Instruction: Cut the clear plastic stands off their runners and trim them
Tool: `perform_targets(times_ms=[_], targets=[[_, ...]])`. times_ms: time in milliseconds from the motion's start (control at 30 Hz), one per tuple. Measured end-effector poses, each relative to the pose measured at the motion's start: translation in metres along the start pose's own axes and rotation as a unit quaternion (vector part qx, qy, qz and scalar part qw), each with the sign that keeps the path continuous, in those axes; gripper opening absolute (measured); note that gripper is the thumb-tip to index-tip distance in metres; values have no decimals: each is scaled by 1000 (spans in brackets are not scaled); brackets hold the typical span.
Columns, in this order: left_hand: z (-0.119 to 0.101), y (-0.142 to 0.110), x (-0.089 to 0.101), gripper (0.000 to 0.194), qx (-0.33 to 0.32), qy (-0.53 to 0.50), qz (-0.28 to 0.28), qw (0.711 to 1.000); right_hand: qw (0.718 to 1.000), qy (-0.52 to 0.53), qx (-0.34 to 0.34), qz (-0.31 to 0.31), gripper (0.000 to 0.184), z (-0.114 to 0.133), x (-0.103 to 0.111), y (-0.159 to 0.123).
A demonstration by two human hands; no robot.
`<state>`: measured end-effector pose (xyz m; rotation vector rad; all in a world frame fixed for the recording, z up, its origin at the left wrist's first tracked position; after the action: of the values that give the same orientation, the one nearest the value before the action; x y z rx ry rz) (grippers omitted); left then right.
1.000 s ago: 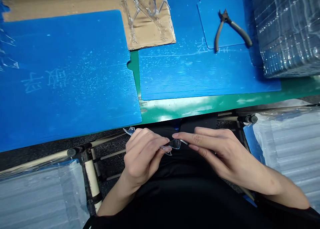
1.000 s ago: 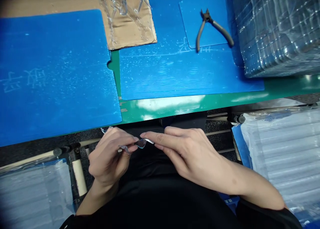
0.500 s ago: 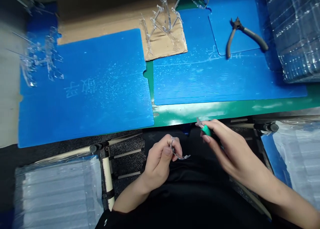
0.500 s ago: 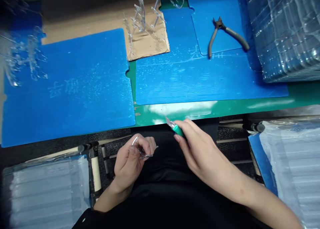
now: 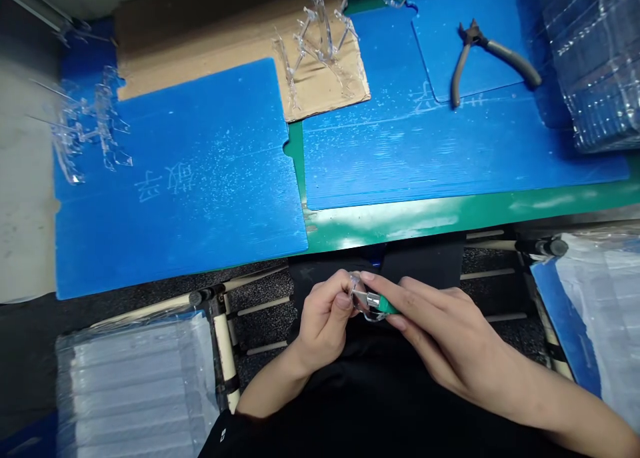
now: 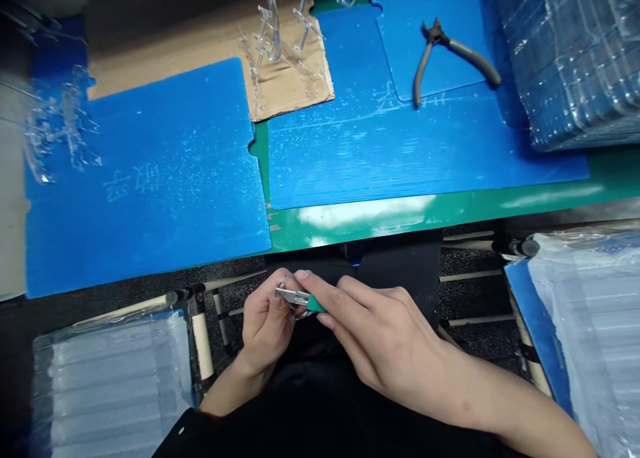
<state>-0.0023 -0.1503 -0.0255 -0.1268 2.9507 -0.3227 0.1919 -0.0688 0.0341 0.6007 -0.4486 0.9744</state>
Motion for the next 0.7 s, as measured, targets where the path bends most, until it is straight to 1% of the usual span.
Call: perform_targets(times_ms=[167, 333, 433, 500, 600, 700], targets=[[1, 1, 1, 36, -14, 10, -7, 1000, 998, 63, -15, -12, 60, 2, 0, 0], [2, 2, 1, 41, -12, 23, -14, 1000, 996, 61, -36, -45, 61, 1, -6, -2], [0, 1, -3, 40, -38, 25, 0, 999, 992, 72, -65, -81, 57, -6, -9, -1], [-1, 1, -5, 36, -47, 2, 11, 999, 986, 81, -90, -114, 51, -12, -11, 1], [-2, 3, -7, 32, -5, -33, 0, 999, 974, 103, -114, -166, 41, -17, -11, 4], [-6, 5, -8, 33, 34, -20, -13, 999, 959, 154, -118, -208, 30, -16, -10, 9]])
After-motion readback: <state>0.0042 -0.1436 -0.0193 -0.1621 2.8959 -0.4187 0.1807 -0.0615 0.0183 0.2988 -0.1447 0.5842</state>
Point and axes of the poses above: each hand's wrist, its own y-axis towards the middle knuckle, its own x-axis out of the back of the hand, z = x × y, the point moved 1 cm from there along y, towards the middle knuckle, and after that the axes turned 14 degrees about x, right-handed, at the moved point
